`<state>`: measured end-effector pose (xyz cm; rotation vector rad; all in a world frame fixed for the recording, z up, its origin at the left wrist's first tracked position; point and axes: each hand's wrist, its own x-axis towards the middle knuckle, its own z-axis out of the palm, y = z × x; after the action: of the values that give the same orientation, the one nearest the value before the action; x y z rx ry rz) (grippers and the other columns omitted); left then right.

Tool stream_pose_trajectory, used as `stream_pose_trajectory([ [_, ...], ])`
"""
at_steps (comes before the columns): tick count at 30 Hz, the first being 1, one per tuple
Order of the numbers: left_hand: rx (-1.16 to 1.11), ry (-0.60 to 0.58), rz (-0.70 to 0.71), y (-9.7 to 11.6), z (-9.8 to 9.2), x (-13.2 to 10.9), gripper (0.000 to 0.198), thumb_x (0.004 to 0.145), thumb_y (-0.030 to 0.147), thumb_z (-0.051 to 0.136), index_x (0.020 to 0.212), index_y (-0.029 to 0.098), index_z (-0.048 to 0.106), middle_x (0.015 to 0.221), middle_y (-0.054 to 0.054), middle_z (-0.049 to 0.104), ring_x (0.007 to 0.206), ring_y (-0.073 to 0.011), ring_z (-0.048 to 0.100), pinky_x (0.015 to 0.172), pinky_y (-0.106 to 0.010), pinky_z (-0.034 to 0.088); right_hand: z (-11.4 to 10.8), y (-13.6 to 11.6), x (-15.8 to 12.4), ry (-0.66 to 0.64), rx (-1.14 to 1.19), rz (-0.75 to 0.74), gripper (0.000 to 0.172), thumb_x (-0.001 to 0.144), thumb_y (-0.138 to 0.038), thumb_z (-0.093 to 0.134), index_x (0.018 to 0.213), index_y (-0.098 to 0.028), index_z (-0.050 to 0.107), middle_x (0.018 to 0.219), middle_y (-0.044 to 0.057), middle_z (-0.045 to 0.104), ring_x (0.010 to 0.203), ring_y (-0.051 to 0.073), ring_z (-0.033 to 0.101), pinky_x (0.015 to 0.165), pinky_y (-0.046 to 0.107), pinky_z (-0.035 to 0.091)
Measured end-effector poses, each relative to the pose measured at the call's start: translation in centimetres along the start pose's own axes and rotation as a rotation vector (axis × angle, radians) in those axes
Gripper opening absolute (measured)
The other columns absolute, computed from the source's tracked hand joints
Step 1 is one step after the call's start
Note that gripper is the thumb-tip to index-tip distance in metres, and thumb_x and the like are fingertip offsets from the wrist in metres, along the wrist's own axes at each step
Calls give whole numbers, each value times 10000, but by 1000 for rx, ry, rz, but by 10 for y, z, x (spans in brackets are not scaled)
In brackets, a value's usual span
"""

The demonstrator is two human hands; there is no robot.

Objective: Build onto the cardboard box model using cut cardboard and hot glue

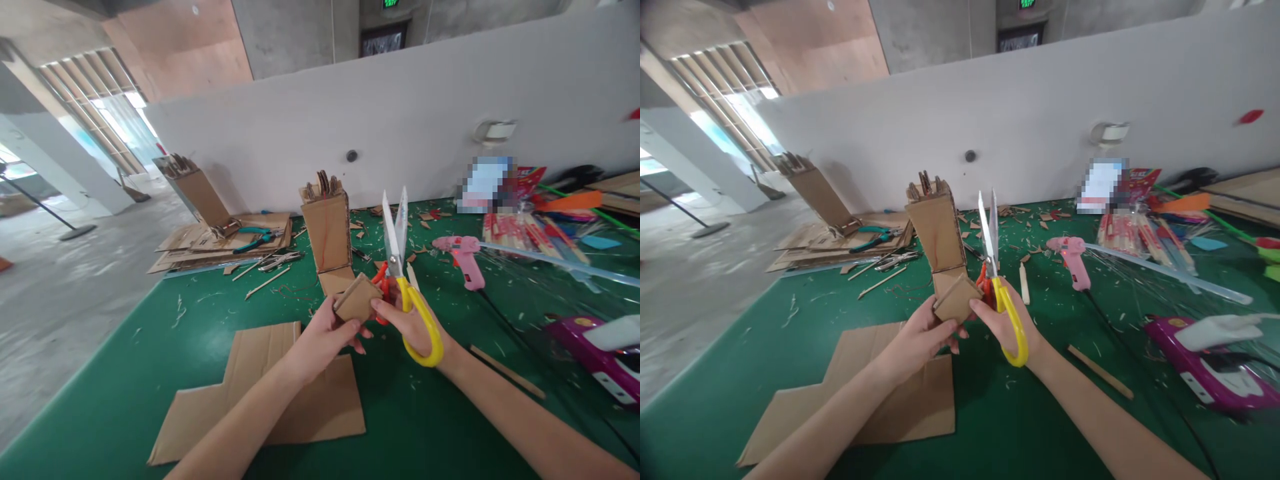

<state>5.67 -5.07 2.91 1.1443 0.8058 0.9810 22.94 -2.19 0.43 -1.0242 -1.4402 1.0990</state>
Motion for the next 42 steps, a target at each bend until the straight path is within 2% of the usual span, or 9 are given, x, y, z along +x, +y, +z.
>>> stream_pose_trajectory([
  [4,21,29,8,3,-1,1,446,773,297,684,1138,162,466,953,-77,618,768,-173,667,577,-251,553,-1,0,0,14,40,17,351,789,-429,646,1037,-212,527,926,39,628,836,191,608,780,347,496],
  [7,31,30,-3,5,0,0,502,789,310,672,1214,183,437,899,-61,647,744,-185,698,644,-289,572,-1,2,0,7,76,23,324,801,-449,635,989,-213,518,800,0,586,670,149,554,637,303,481],
  [9,13,54,-12,4,1,0,485,784,333,680,1185,172,460,896,-67,661,759,-196,707,688,-303,576,-2,3,0,0,85,20,309,803,-446,637,972,-219,512,739,-20,548,633,141,530,619,298,473],
  [14,-98,109,-62,1,1,2,390,752,395,709,980,142,518,963,-83,655,892,-250,700,754,-324,579,-2,3,1,-4,77,11,314,805,-438,634,1010,-228,522,765,-3,576,745,178,574,758,342,493],
  [18,-193,108,-97,2,0,2,293,778,349,698,870,135,519,1046,-88,647,960,-255,682,773,-289,573,-1,3,1,4,81,-11,328,791,-426,648,1026,-230,527,851,24,627,825,203,611,835,372,499],
  [26,-233,85,-131,6,1,0,263,837,218,633,1074,124,569,1147,-123,642,981,-231,676,755,-253,568,-2,0,3,0,69,-38,323,787,-386,650,1057,-240,550,985,43,673,924,228,645,909,394,493],
  [34,-146,91,-88,6,2,-1,380,768,297,710,1073,113,577,1002,-112,671,882,-226,694,707,-279,572,1,0,1,6,51,7,314,790,-370,640,1051,-223,548,934,48,676,992,247,632,908,394,497],
  [39,-62,170,-78,6,5,1,434,711,343,752,1031,99,588,953,-107,678,737,-177,692,635,-263,567,3,-7,-2,-33,-24,-90,257,822,-340,611,1043,-221,560,1017,51,665,991,230,629,921,391,483],
  [42,-101,189,-48,3,4,3,408,703,336,761,993,95,607,914,-99,682,720,-168,690,654,-265,567,2,-8,-4,-55,-56,-69,220,843,-349,595,1025,-229,566,996,48,658,969,226,626,919,397,476],
])
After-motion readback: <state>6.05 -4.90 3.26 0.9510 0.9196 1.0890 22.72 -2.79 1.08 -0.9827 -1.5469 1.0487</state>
